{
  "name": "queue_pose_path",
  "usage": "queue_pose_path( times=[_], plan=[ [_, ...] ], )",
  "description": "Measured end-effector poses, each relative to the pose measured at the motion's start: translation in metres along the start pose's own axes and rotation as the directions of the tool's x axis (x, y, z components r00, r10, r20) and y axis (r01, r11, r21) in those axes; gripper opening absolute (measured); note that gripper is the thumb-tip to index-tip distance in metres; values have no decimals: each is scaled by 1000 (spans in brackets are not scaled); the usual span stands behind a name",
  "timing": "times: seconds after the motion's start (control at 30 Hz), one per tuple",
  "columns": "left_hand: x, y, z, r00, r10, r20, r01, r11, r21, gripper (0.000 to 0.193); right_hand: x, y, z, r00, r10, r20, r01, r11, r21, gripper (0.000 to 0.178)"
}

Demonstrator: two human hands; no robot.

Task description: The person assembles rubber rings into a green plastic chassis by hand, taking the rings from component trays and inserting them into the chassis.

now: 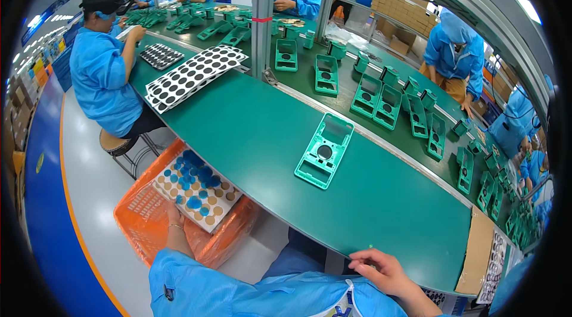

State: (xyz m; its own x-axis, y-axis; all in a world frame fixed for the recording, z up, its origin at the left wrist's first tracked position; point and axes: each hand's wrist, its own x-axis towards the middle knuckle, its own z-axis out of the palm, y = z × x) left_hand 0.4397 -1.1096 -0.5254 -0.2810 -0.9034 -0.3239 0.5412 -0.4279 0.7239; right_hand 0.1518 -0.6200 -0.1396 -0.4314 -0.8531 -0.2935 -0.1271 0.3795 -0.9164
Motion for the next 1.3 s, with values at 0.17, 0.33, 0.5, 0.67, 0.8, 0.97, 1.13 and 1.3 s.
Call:
queue_pose_path(
  times=[0.17, 0.33, 0.5, 0.67, 0.8, 0.97, 1.13, 1.3],
  plan=[
    [54, -26, -2, 997, 26, -78, -22, 998, 50, 37, 4, -1, -4, 990, 121, -71, -112, 987, 112, 24],
    [88, -34, 14, 969, -2, -245, 142, 819, 556, 37, 13, 8, -19, 988, 118, -99, -121, 993, -19, 24],
    [83, -18, 20, 951, -124, -282, 263, 802, 536, 43, 10, 4, -25, 980, 92, -179, -115, 985, -127, 23],
    [75, -1, 14, 948, -110, -299, 246, 849, 468, 38, 6, 13, -28, 977, 106, -184, -116, 992, -44, 23],
    [83, -4, 47, 974, -146, -175, 198, 921, 336, 37, -6, 13, -29, 969, 81, -234, -89, 996, -24, 22],
    [101, -10, 73, 863, 397, 311, -143, -399, 906, 35, -19, 13, -39, 946, -29, -323, -29, 984, -175, 22],
    [107, 30, 38, 734, 221, 642, -454, -545, 705, 12, -49, 20, -60, 856, -206, -473, 7, 921, -388, 16],
    [72, 21, 97, 886, 145, 440, -376, -330, 866, 13, -125, 60, -116, 479, -285, -830, -251, 862, -441, 10]
  ],
)
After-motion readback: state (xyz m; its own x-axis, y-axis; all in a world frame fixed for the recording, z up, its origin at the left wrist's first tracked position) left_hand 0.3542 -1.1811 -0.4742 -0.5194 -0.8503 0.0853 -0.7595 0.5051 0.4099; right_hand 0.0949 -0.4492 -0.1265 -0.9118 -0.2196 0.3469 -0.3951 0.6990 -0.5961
